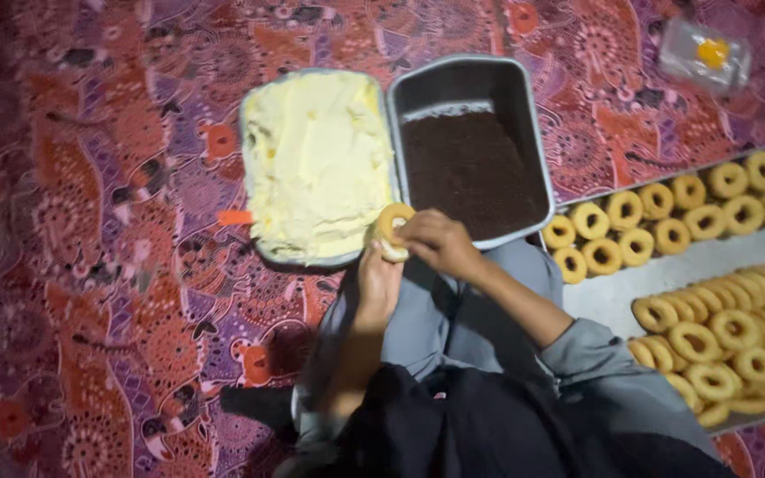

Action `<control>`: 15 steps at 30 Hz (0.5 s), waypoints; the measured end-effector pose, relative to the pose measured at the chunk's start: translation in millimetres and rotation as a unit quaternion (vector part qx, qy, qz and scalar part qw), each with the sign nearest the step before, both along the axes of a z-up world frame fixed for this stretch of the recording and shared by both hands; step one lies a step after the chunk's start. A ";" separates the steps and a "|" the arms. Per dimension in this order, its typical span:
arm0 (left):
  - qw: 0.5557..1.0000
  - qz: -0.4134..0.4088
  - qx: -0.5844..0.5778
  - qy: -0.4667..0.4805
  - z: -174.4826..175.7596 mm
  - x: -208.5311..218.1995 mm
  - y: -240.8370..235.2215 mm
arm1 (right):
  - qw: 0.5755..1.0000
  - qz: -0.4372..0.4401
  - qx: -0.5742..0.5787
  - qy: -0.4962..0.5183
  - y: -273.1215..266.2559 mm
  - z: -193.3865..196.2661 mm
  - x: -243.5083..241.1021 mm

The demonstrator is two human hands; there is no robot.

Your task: The person repeatedly picks up ring-shaped donuts, presses them into a tray of white cream filling, then rolls them in a tray of dark crumbs before placing them on a metal sheet. The process is repeated for multiple donuts throughout the clip.

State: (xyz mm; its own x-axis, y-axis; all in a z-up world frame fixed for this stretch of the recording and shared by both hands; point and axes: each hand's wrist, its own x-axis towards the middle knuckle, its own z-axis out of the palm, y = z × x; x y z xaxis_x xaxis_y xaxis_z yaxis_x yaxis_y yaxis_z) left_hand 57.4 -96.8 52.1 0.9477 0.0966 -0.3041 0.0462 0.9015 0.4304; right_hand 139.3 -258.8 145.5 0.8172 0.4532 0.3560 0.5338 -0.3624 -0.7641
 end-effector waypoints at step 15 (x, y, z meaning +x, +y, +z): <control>0.562 -0.189 0.793 -0.138 -23.9 128.5 -96.4 | 0.726 -0.243 0.423 0.485 -138.8 -60.3 54.6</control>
State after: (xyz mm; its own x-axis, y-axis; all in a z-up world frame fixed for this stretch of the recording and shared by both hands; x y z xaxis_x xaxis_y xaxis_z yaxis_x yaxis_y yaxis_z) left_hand 185.9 -193.3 28.1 0.9815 -0.1862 0.0449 -0.1616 -0.6791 0.7160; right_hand 193.9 -397.6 85.2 0.8590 -0.0175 -0.5117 -0.4389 0.4895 -0.7535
